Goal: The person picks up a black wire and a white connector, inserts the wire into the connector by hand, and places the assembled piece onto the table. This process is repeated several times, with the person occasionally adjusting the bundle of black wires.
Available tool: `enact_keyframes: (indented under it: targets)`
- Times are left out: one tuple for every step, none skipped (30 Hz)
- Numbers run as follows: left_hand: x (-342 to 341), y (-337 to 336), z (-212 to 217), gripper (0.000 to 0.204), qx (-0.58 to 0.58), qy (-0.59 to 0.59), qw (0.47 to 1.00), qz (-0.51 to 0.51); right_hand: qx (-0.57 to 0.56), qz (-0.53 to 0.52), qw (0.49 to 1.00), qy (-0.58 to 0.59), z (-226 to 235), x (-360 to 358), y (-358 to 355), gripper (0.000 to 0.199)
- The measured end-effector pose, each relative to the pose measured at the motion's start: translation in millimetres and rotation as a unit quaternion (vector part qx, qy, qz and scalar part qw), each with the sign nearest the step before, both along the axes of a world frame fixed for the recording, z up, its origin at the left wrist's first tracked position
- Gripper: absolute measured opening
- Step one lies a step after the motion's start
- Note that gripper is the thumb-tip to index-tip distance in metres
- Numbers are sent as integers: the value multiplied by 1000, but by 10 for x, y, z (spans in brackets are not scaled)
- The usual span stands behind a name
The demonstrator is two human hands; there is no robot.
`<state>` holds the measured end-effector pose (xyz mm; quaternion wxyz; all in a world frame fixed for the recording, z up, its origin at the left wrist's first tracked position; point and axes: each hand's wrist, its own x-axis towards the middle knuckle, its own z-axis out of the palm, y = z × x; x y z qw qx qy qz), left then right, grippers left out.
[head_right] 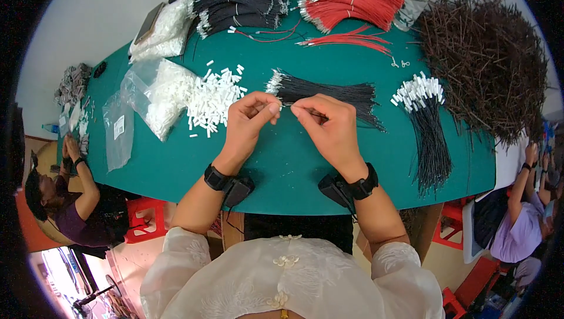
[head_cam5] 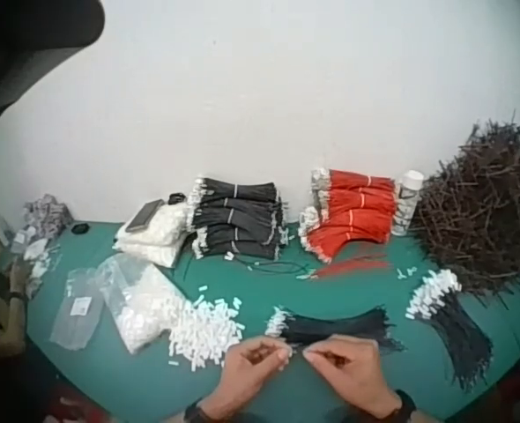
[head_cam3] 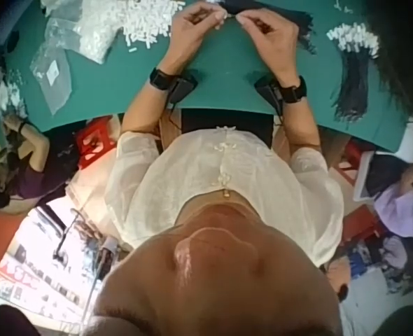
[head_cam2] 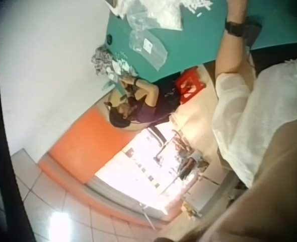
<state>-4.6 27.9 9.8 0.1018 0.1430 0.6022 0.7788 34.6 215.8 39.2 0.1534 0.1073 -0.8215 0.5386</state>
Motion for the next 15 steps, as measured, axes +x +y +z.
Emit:
enact_keyframes:
  targets:
    - [0,-1,0,11,-3,0,1000,0,-19,4,1000,-12,-19,-4,3,7]
    - [1,-1,0,11,-6,0,1000,-1,-37,8,999,-25,-40,-8,6,7]
    - [1,0,0,11,-9,-1,1000,-1,-56,11,998,-37,-53,-12,9,7]
    - [2,2,-1,11,-9,-1,1000,-1,-56,11,998,-38,-62,-16,11,7]
    - [3,5,0,11,-7,-3,1000,-1,-60,13,997,-35,-70,-22,14,7]
    - [3,9,1,11,-5,-5,1000,0,-65,15,997,-32,-77,-26,17,7]
    - [3,10,2,11,-4,-7,1000,1,-69,17,997,-28,-80,-28,18,7]
    - [2,11,0,11,-4,-8,1000,1,-69,17,997,-29,-82,-25,19,7]
    - [0,11,-2,11,-4,-9,1000,0,-78,19,996,-39,-84,-21,22,8]
    - [-3,7,-4,11,-4,-9,1000,0,-88,21,995,-49,-88,-21,22,8]
    - [-6,4,-6,11,-5,-10,1000,-1,-97,23,993,-59,-91,-21,21,8]
    - [-9,1,-13,11,-5,-10,1000,0,-98,24,993,-59,-92,-21,19,8]
    - [-14,3,-25,11,-1,-9,1000,-1,-108,24,991,-74,-88,-20,23,8]
    - [-19,5,-37,11,3,-7,1000,-2,-118,25,989,-88,-83,-19,27,8]
    - [-22,7,-42,10,6,-6,1000,-3,-129,26,986,-103,-80,-19,29,8]
